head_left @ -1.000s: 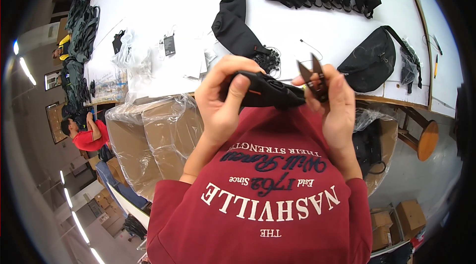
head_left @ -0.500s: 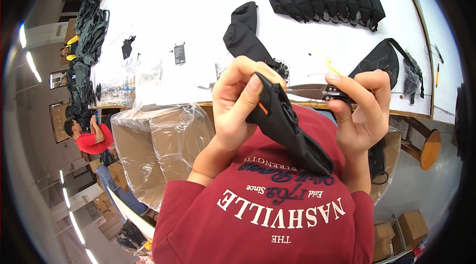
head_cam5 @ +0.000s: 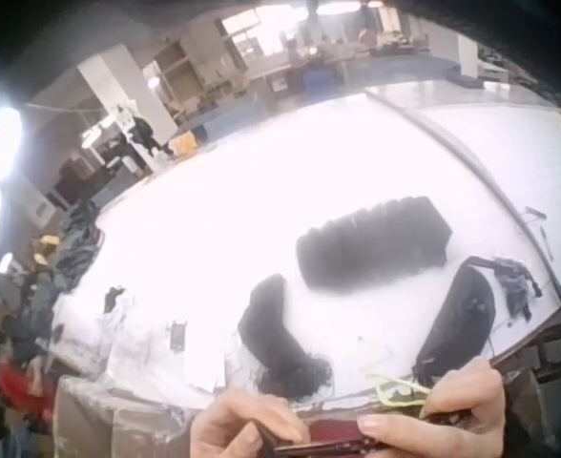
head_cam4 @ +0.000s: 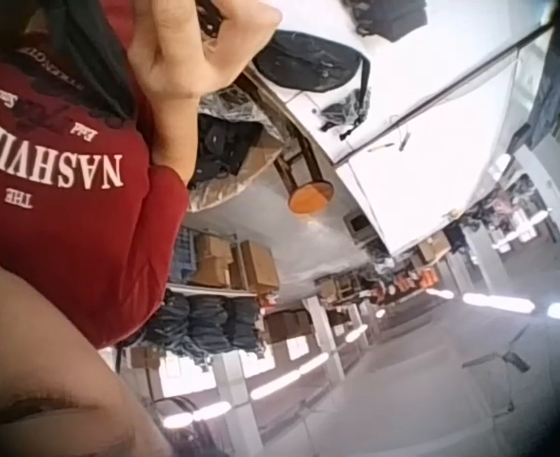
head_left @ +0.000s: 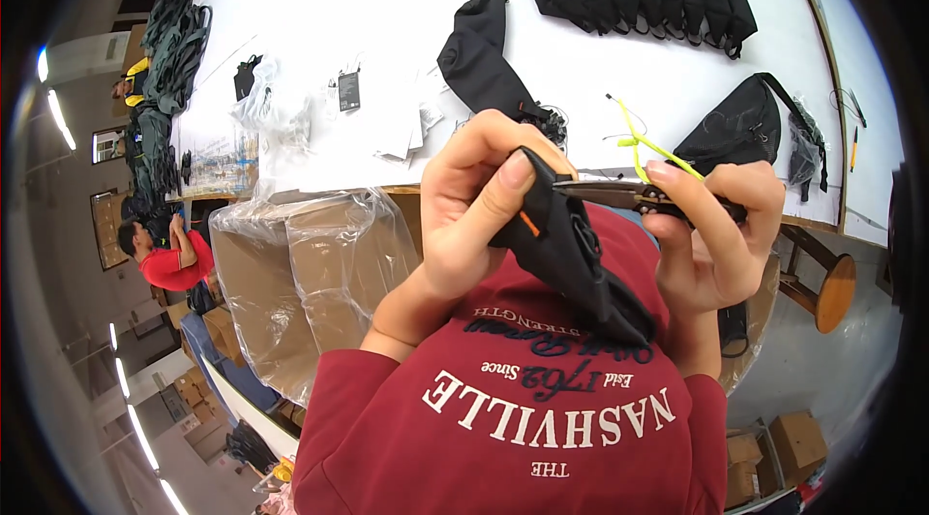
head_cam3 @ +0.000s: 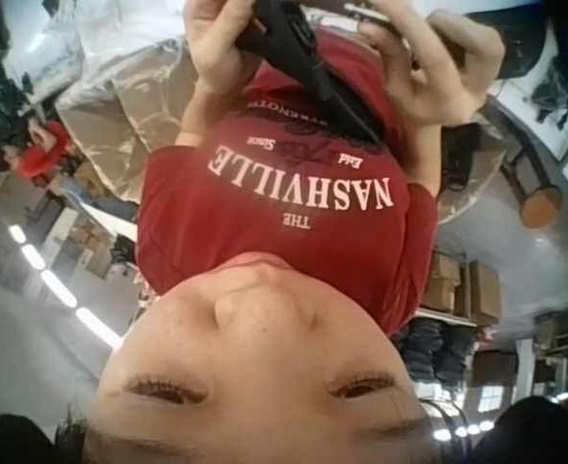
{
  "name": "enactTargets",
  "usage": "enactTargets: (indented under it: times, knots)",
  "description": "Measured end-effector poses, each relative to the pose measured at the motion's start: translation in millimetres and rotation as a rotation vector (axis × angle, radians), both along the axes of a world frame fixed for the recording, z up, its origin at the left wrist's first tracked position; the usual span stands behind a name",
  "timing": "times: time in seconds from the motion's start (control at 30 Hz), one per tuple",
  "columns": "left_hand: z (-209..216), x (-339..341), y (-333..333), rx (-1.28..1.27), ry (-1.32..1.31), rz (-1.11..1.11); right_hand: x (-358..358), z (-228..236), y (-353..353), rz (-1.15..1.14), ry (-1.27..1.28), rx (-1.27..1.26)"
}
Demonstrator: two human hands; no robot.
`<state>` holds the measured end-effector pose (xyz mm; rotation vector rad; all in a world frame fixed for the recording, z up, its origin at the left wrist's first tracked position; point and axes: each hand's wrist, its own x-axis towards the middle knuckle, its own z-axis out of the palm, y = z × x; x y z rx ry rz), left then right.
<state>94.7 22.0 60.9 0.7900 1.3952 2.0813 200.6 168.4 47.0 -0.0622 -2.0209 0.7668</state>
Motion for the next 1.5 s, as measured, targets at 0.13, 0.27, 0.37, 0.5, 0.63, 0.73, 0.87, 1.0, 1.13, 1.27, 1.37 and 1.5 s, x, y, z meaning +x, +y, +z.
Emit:
enactTargets:
  times: [0.13, 0.27, 0.37, 0.5, 0.63, 0.73, 0.87, 1.0, 1.13, 1.27, 1.37, 1.5]
  knots:
    - [2, -1, -5, -0.015, 0.005, -0.018, 0, -1, -5, -0.007, 0.028, 0.001]
    - [4, 4, -6, -0.039, 0.005, 0.005, 1, -4, -6, 0.005, 0.043, -0.055]
    - [3, 6, -5, -0.031, -0.032, -0.001, 4, -5, -2, 0.009, 0.051, -0.094]
    - [-7, 1, -7, 0.073, -0.032, -0.064, 12, -7, 4, -0.096, 0.042, -0.136]
    - [-15, -13, -8, 0.095, -0.046, 0.048, 29, -38, 27, -0.204, 0.006, -0.449]
    - [-30, -21, -22, -0.012, -0.122, 0.245, 56, -96, 63, -0.430, -0.110, -0.663]
    - [-51, -28, -47, -0.206, -0.231, 0.311, 112, -186, 118, -0.780, 0.067, -1.116]
    - [-62, -28, -47, -0.283, -0.279, 0.229, 195, -319, 180, -1.199, -0.018, -1.105]
    - [-66, -27, -45, -0.303, -0.256, 0.210, 157, -294, 186, -0.951, -0.242, -1.221]
    - [-65, -24, -33, -0.223, -0.269, 0.185, 151, -297, 182, -1.104, -0.580, -0.827]
    - [-70, -15, -31, -0.150, -0.215, 0.193, 152, -277, 163, -1.272, -0.672, -0.509]
    - [-63, 8, -15, -0.214, -0.078, 0.198, 87, -141, 94, -0.315, -0.316, -0.733]
